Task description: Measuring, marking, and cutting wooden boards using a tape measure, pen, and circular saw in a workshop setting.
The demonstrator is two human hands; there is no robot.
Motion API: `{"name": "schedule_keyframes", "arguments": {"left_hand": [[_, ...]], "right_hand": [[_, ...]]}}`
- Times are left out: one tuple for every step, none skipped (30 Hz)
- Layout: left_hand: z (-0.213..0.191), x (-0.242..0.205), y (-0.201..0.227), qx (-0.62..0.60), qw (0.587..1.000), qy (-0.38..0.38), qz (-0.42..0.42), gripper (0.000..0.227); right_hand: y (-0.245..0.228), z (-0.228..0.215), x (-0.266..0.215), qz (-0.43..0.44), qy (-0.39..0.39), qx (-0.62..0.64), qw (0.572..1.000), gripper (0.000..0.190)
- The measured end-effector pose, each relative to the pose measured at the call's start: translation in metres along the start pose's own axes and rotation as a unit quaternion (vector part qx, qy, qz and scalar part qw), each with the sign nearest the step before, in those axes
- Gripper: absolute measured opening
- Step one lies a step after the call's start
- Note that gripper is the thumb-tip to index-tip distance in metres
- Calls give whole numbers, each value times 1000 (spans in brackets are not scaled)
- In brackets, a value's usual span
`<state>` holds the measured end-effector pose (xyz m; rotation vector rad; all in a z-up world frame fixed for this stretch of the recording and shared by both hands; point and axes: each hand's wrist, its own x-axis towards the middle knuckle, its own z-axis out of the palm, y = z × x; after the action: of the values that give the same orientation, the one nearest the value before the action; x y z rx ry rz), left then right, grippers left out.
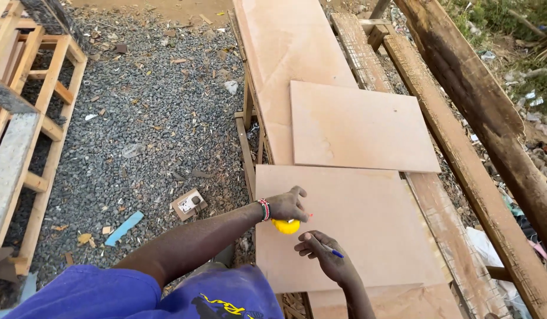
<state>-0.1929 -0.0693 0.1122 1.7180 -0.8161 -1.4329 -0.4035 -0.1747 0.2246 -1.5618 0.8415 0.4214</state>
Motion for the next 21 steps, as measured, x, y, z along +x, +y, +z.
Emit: {"name": "schedule_keyframes", "arguments": {"left_hand": [[14, -6, 8, -65, 997, 46, -20, 98], [29, -12, 17, -130, 987, 92, -39, 91], [45, -8, 15, -130, 986, 96, -37, 91], [61, -3, 14, -145, 978, 148, -39, 88], [80, -2, 10, -161, 966, 198, -44, 85], [99, -3, 16, -162, 965, 202, -45, 85], [117, -5, 21, -203, 953, 219, -50, 91], [133, -6, 26, -243, 939, 237, -55, 96], [148, -30, 48, -243, 938, 241, -56, 96], [161, -53, 70, -221, 950, 209, -68, 112], [176, -78, 91, -198, 961, 174, -82, 128], [187, -91, 98, -197, 961, 177, -85, 128], [201, -105, 105, -173, 976, 122, -60, 141], [214, -118, 112, -148, 986, 67, -34, 155], [223, -122, 107, -148, 986, 64, -38, 155], [232, -126, 102, -116, 993, 19, 1, 136], [237, -130, 97, -81, 995, -29, 42, 119], [242, -116, 74, -78, 996, -34, 38, 119], [260, -103, 49, -163, 984, -28, 70, 111], [279, -88, 25, -249, 963, -20, 97, 110], [265, -93, -5, -245, 964, -55, 82, 110]], "right_hand": [[-1, -5, -12, 2, -12, -35, 999, 53], [-1, -11, -24, 4, -25, -70, 997, 56], [1, -15, -33, 1, -26, -73, 997, 56], [3, -18, -43, -17, -27, -70, 997, 53], [7, -20, -54, -32, -29, -66, 997, 52], [13, -23, -62, -32, -33, -68, 997, 52], [19, -26, -69, -31, -6, -63, 997, 51], [25, -28, -75, -30, 20, -58, 998, 52], [37, -35, -76, -33, 16, -59, 998, 52], [47, -41, -78, -29, 22, -44, 998, 61], [60, -46, -80, -24, 27, -26, 999, 72], [71, -53, -80, -24, 24, -24, 999, 72], [84, -59, -83, -43, 7, -84, 995, 73], [97, -65, -85, -63, -10, -144, 988, 74], [123, -77, -78, -59, -11, -140, 988, 74], [150, -88, -71, -96, -14, -170, 981, 63], [175, -96, -62, -134, -14, -197, 971, 53], [173, -107, -54, -132, -11, -191, 973, 53], [189, -118, -60, -195, -4, -237, 952, 64], [206, -132, -65, -255, 4, -284, 924, 75], [196, -143, -94, -229, 22, -265, 936, 75]]}}
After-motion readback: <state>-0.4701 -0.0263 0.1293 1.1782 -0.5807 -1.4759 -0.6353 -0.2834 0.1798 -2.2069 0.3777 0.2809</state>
